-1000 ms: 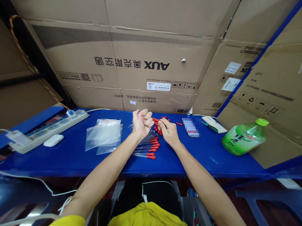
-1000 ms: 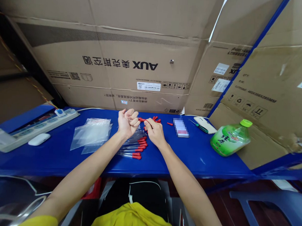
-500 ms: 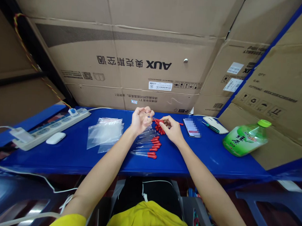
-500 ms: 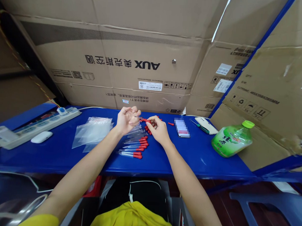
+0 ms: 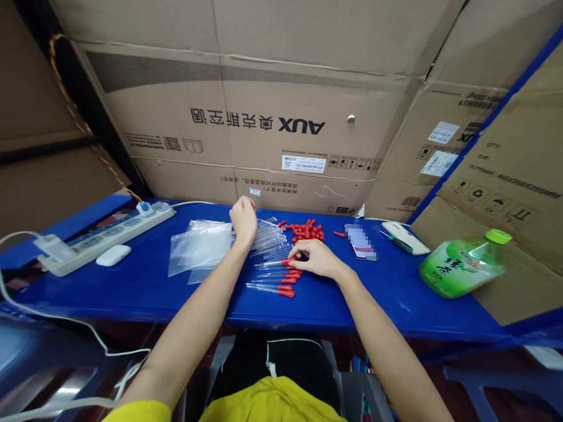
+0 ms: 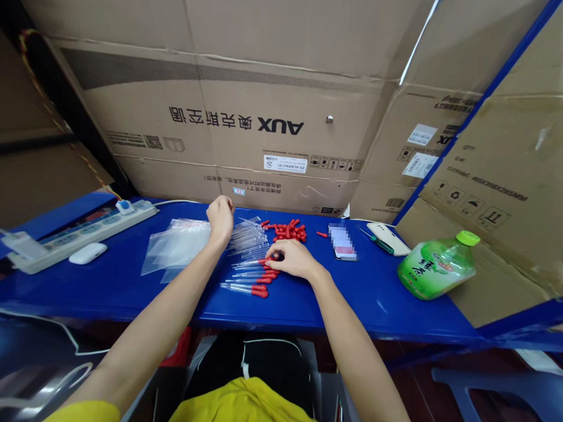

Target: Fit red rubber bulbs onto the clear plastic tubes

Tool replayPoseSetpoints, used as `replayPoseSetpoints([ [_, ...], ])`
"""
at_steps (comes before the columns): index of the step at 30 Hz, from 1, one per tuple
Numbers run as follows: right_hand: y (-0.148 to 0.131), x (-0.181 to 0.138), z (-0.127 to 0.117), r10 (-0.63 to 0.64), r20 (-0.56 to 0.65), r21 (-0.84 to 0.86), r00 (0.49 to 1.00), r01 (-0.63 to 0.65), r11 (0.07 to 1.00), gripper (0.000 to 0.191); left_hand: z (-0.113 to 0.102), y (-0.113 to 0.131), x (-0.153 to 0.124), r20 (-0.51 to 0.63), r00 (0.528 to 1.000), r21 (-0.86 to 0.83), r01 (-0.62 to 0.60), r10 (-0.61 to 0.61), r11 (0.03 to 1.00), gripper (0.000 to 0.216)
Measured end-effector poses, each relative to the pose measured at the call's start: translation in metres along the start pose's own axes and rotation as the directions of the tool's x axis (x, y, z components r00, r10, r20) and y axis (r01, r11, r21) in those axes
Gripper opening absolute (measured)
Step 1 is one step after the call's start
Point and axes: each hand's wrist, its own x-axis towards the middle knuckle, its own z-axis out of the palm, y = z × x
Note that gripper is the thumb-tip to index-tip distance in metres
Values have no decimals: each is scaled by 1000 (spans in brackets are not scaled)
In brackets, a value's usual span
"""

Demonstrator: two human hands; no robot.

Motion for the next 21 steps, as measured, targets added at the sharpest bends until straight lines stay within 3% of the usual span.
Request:
replayPoseSetpoints([
  [2, -1, 0, 0, 14, -23, -46, 1000, -15, 999, 14, 4, 0, -5, -53, 991, 93, -117, 122, 989, 31],
  [4, -2, 0, 0, 24, -63, -101, 998, -30, 994, 12, 7, 0, -10, -29, 983, 140, -178, 183, 974, 32],
  [9, -1, 1, 3, 4, -41, -233, 999, -13, 972, 16, 9, 8, -20, 92, 964, 173, -262, 250, 949, 33],
  [17, -1, -3, -1, 29, -29, -328, 999, -37, 944, 16, 12, 16, -32, 326, 887, -47, -331, 328, 942, 29],
  [21, -6, -6, -8, 86, -25, -377, 996, -89, 922, 18, 13, 15, -34, 432, 824, 56, -431, 368, 900, 31],
])
